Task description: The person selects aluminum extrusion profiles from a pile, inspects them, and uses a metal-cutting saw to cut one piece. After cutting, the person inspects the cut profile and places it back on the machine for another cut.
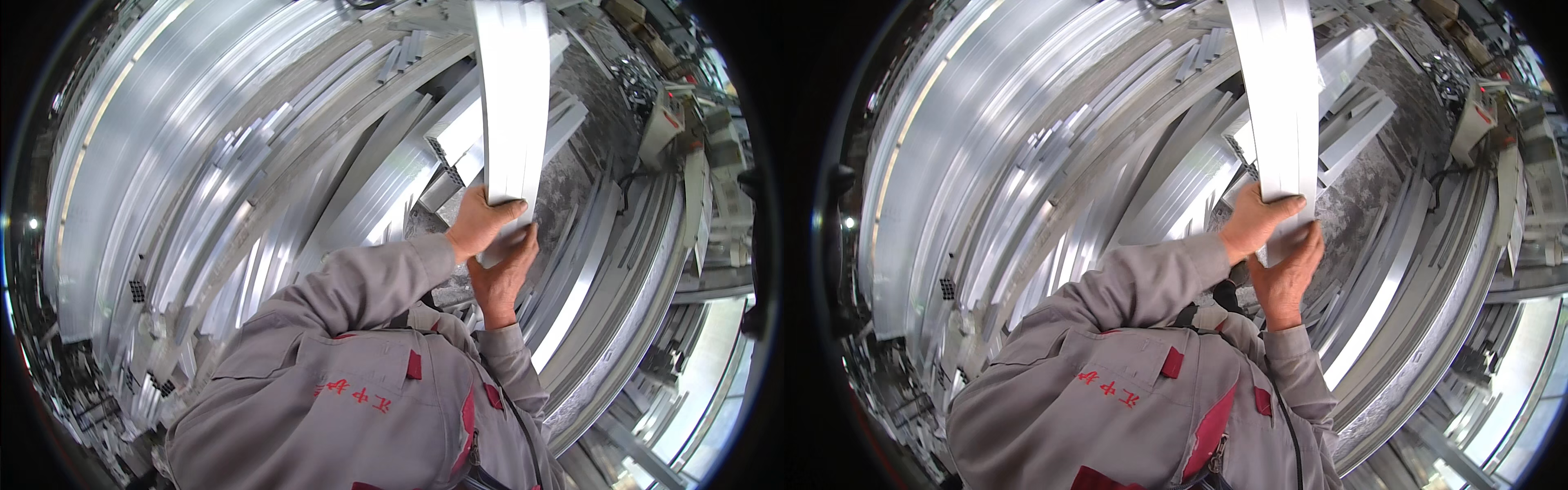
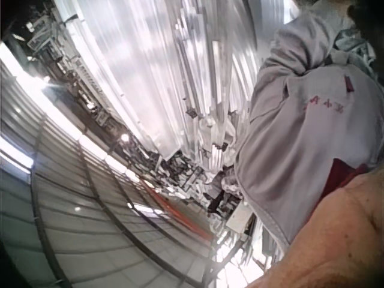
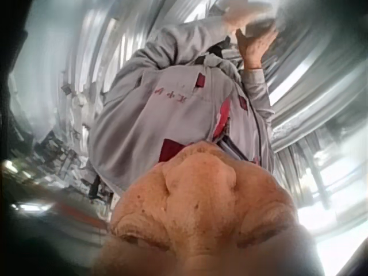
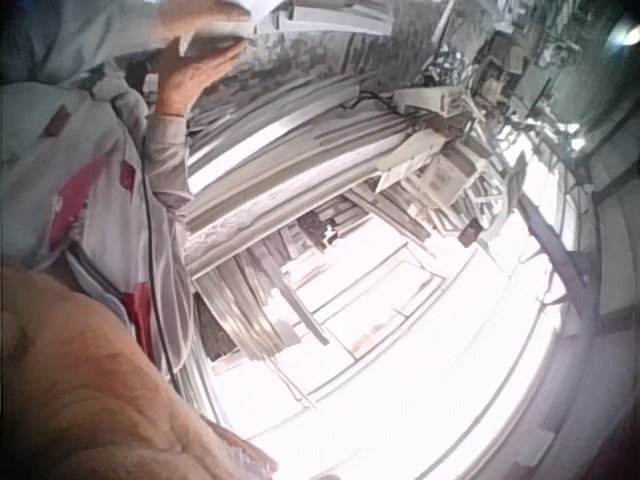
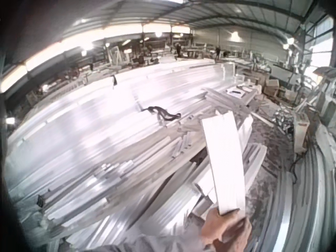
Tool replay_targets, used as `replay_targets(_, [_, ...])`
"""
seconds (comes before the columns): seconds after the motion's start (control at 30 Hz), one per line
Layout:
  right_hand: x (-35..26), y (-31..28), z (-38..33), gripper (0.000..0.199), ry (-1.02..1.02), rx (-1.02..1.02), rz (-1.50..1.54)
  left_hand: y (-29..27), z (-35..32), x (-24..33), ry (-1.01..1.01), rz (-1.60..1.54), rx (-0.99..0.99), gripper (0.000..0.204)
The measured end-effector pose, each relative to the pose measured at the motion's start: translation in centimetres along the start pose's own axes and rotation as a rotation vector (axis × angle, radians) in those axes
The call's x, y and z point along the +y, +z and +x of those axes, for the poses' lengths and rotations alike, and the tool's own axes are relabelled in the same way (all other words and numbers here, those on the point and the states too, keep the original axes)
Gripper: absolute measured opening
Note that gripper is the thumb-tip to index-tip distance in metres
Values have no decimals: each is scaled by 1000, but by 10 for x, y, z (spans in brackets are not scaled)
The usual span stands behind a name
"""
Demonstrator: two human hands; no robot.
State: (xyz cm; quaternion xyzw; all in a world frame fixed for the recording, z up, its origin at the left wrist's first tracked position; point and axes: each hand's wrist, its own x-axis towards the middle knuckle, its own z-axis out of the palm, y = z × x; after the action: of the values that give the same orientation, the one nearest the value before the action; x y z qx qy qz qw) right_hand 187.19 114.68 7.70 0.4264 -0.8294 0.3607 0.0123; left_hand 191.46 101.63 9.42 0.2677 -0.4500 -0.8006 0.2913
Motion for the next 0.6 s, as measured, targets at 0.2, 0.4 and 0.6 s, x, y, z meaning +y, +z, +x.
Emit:
replay_targets(0.2, [51, 9, 2, 91, -2, -145, -135, 3, 1, -71, -312, -324, 357, 44])
replay_targets(0.4, [98, 7, -22, 89, 69, -363, -158, -32, 16, -125, -375, -328, 512, 67])
replay_targets(0.6, [135, -15, -30, 87, 77, -455, -120, -44, 33, -130, -461, -373, 563, 65])
